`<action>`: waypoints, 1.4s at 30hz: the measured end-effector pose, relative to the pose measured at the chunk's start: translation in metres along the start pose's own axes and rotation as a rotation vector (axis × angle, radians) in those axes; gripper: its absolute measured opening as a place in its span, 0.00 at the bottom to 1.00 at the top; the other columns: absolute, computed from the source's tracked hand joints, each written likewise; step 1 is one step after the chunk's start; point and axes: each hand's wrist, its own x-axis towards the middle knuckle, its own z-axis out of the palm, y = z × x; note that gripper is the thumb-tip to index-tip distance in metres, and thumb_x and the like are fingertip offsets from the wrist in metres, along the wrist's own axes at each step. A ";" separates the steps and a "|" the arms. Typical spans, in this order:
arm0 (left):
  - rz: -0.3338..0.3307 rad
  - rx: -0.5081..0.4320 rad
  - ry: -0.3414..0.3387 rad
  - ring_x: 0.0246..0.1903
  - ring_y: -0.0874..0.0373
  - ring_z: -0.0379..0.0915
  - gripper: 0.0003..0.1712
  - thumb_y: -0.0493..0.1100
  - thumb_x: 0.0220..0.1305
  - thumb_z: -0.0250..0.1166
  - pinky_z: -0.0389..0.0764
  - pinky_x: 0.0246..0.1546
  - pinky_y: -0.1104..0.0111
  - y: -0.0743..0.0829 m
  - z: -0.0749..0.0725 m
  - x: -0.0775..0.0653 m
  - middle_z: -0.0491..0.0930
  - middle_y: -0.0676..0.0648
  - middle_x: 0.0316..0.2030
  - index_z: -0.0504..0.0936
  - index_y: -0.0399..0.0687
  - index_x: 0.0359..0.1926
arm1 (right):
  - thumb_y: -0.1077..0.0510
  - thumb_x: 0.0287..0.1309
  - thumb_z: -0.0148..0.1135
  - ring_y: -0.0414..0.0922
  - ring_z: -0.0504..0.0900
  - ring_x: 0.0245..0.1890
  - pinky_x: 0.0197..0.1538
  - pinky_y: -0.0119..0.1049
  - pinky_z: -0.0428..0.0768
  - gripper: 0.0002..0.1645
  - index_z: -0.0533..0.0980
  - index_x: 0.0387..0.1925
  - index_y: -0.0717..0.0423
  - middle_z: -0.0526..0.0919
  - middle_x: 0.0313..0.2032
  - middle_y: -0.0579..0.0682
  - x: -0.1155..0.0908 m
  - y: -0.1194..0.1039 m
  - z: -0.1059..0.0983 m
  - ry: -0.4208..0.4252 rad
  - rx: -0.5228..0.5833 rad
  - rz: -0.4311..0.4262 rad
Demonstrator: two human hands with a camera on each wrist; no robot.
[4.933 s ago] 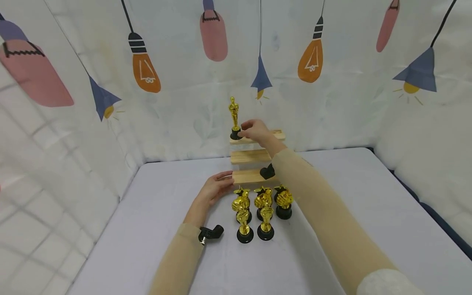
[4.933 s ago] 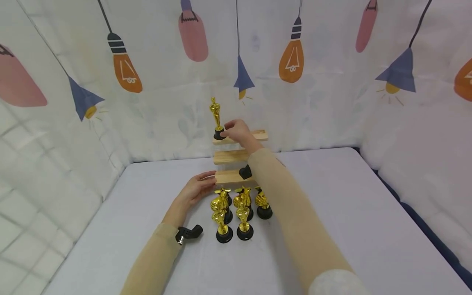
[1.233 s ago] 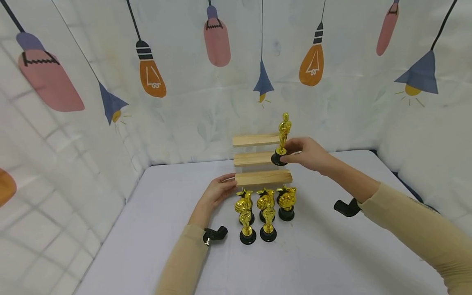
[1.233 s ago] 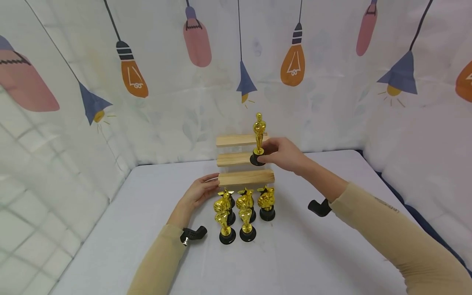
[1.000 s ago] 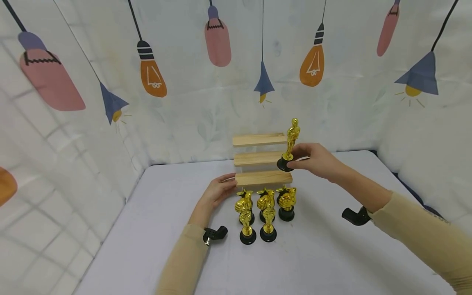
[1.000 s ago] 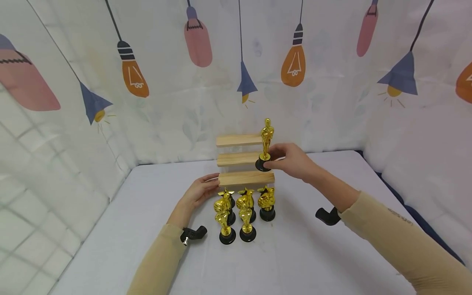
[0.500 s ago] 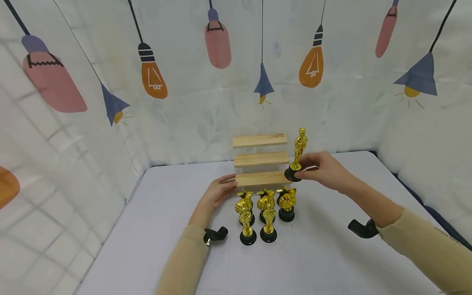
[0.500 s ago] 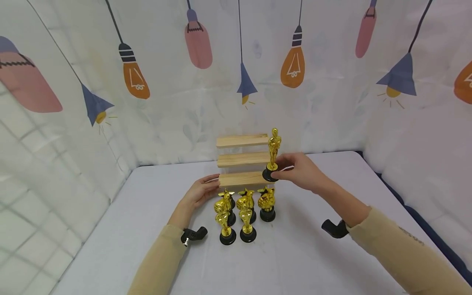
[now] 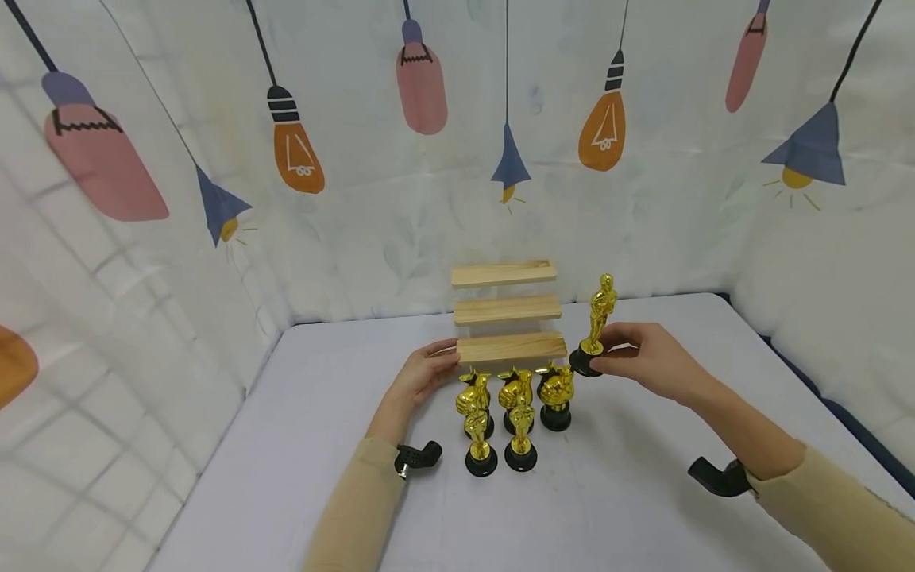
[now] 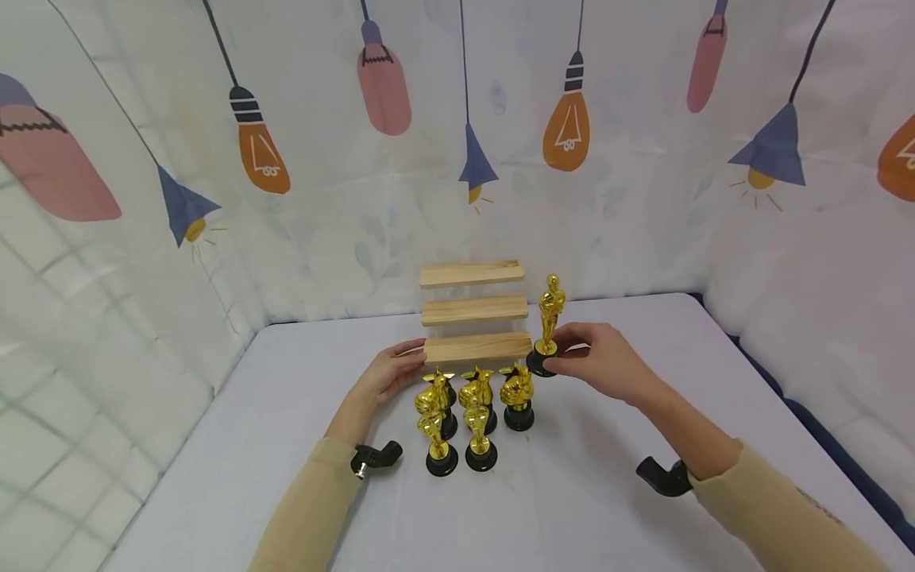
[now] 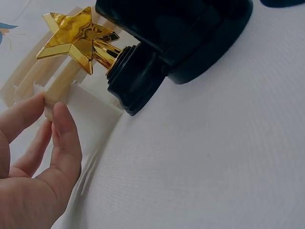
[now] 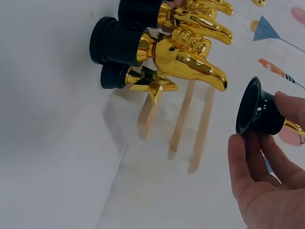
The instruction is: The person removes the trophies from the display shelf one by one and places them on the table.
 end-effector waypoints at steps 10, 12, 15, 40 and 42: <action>-0.004 -0.009 0.008 0.45 0.56 0.81 0.27 0.30 0.69 0.65 0.84 0.46 0.67 0.000 0.000 0.001 0.78 0.36 0.58 0.73 0.34 0.68 | 0.54 0.64 0.72 0.49 0.85 0.50 0.50 0.35 0.83 0.25 0.78 0.55 0.65 0.83 0.48 0.56 -0.024 0.024 0.008 -0.007 0.028 0.051; -0.006 -0.008 0.007 0.45 0.55 0.81 0.28 0.29 0.69 0.65 0.84 0.46 0.67 -0.001 -0.001 0.001 0.77 0.36 0.58 0.73 0.34 0.69 | 0.55 0.64 0.72 0.49 0.85 0.50 0.50 0.35 0.84 0.24 0.78 0.54 0.66 0.83 0.48 0.57 -0.027 0.028 0.011 -0.013 0.047 0.051; -0.006 -0.001 0.001 0.46 0.56 0.81 0.28 0.30 0.69 0.65 0.83 0.48 0.66 -0.001 -0.001 0.001 0.77 0.36 0.59 0.73 0.34 0.69 | 0.56 0.63 0.73 0.49 0.85 0.50 0.49 0.36 0.84 0.23 0.78 0.54 0.66 0.83 0.48 0.57 -0.030 0.034 0.016 -0.018 0.066 0.049; -0.011 0.001 -0.009 0.46 0.56 0.81 0.29 0.31 0.70 0.66 0.84 0.46 0.68 0.001 -0.002 0.003 0.75 0.35 0.60 0.71 0.34 0.70 | 0.56 0.53 0.79 0.46 0.85 0.44 0.47 0.37 0.85 0.22 0.80 0.46 0.61 0.83 0.43 0.50 -0.025 0.061 0.075 -0.142 -0.042 0.083; -0.015 -0.005 -0.008 0.46 0.56 0.81 0.29 0.31 0.70 0.66 0.84 0.46 0.68 0.000 -0.002 0.003 0.75 0.35 0.60 0.72 0.34 0.70 | 0.56 0.52 0.80 0.46 0.84 0.43 0.47 0.37 0.85 0.22 0.80 0.46 0.61 0.83 0.42 0.49 -0.025 0.063 0.079 -0.139 -0.057 0.081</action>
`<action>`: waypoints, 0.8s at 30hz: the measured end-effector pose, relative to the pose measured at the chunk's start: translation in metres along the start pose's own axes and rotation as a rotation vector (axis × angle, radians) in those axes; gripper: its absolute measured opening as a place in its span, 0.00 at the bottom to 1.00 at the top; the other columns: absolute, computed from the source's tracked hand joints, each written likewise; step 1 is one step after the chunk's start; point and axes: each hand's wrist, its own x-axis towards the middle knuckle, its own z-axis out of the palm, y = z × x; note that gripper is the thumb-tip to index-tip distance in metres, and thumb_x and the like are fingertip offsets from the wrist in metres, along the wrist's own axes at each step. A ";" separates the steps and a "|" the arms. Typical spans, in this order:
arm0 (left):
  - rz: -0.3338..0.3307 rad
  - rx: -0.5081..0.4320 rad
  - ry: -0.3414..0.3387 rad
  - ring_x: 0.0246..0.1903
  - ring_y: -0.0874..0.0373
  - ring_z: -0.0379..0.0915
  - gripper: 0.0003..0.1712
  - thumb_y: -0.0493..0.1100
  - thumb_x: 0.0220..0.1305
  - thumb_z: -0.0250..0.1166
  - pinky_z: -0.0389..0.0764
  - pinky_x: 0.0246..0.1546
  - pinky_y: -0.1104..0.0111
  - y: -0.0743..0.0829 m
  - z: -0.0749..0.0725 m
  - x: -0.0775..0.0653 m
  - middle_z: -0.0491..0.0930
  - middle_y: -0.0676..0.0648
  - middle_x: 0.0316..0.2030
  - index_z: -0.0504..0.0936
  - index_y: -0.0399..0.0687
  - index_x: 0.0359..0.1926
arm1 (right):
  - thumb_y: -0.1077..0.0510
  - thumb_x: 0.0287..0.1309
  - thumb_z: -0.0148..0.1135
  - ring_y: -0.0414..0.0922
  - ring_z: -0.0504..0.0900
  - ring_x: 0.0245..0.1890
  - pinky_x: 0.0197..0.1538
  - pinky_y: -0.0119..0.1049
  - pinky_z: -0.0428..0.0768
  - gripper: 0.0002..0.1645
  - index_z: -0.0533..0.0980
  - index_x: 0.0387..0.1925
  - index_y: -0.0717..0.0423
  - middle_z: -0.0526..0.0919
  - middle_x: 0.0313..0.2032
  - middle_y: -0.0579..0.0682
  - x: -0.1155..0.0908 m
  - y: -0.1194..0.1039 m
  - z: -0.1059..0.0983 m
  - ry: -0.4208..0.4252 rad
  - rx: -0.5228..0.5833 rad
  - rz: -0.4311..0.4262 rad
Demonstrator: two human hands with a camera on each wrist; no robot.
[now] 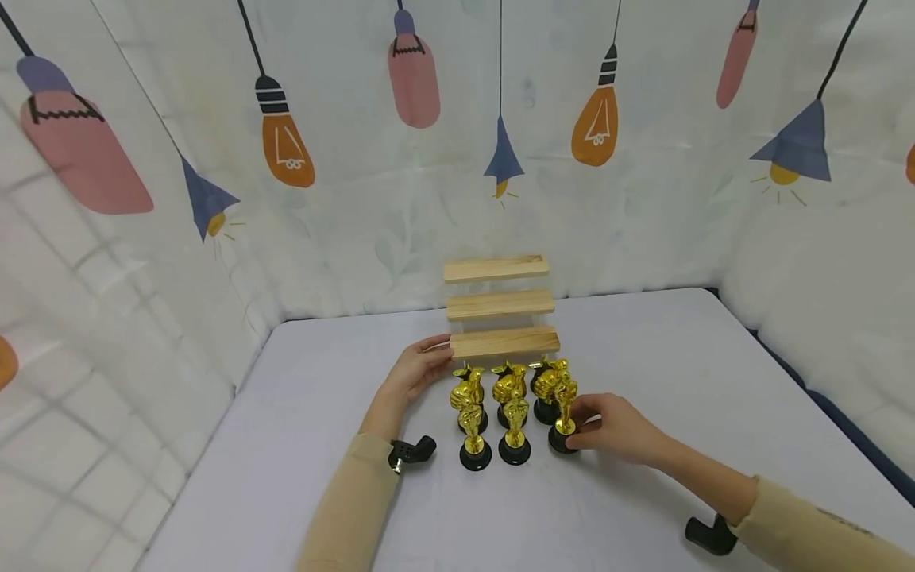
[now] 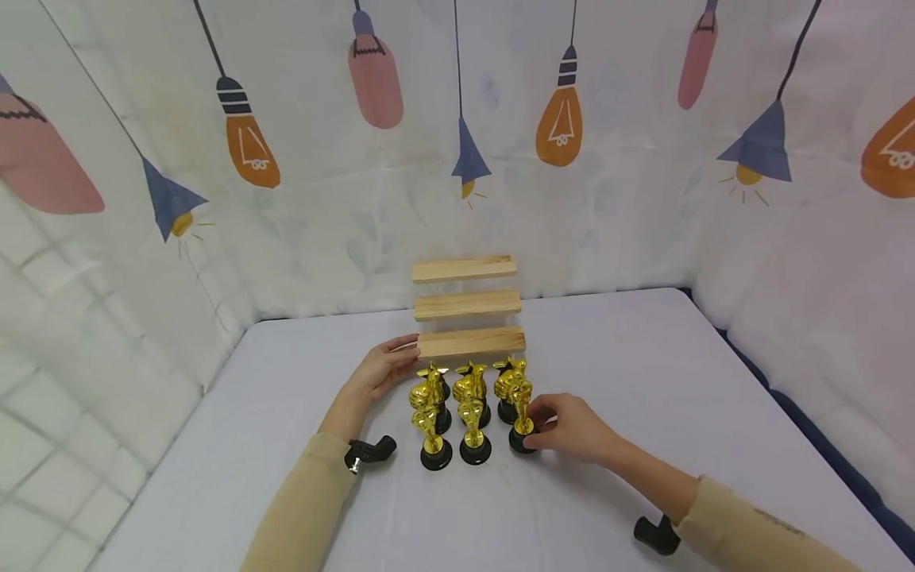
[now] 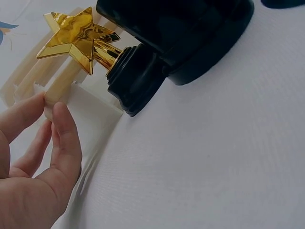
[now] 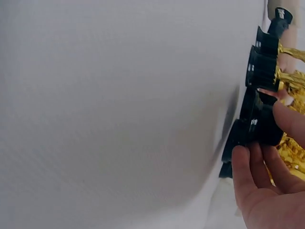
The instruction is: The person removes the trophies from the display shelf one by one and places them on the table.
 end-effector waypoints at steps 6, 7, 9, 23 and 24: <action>-0.008 -0.017 0.009 0.46 0.55 0.82 0.28 0.30 0.70 0.66 0.84 0.47 0.67 -0.002 0.002 0.002 0.77 0.36 0.59 0.73 0.34 0.69 | 0.56 0.51 0.81 0.45 0.84 0.41 0.45 0.36 0.85 0.22 0.80 0.44 0.61 0.83 0.40 0.48 0.000 0.006 0.007 -0.015 -0.033 0.002; -0.007 -0.019 0.008 0.47 0.55 0.82 0.28 0.30 0.70 0.66 0.84 0.47 0.67 -0.002 0.002 0.002 0.77 0.36 0.59 0.73 0.34 0.69 | 0.57 0.51 0.81 0.45 0.84 0.41 0.45 0.36 0.85 0.22 0.80 0.43 0.61 0.83 0.40 0.48 0.001 0.006 0.008 -0.015 -0.036 0.002; -0.006 -0.018 0.002 0.47 0.55 0.81 0.28 0.30 0.70 0.66 0.84 0.47 0.67 -0.002 0.003 0.002 0.76 0.35 0.59 0.73 0.34 0.69 | 0.56 0.50 0.82 0.44 0.83 0.40 0.44 0.36 0.85 0.22 0.80 0.42 0.61 0.82 0.39 0.48 0.001 0.006 0.010 -0.014 -0.054 0.000; 0.052 0.077 0.052 0.46 0.54 0.82 0.26 0.33 0.68 0.69 0.84 0.49 0.66 -0.005 0.004 -0.004 0.79 0.36 0.56 0.77 0.34 0.66 | 0.56 0.47 0.82 0.45 0.81 0.44 0.47 0.38 0.83 0.29 0.79 0.49 0.61 0.83 0.41 0.45 0.000 0.005 0.003 -0.079 -0.135 0.006; 0.064 0.104 0.063 0.46 0.54 0.82 0.26 0.34 0.68 0.70 0.84 0.49 0.66 -0.005 0.004 -0.005 0.79 0.36 0.55 0.77 0.35 0.65 | 0.56 0.48 0.81 0.47 0.81 0.45 0.48 0.38 0.83 0.28 0.79 0.50 0.60 0.83 0.42 0.46 -0.001 0.005 -0.002 -0.109 -0.125 0.007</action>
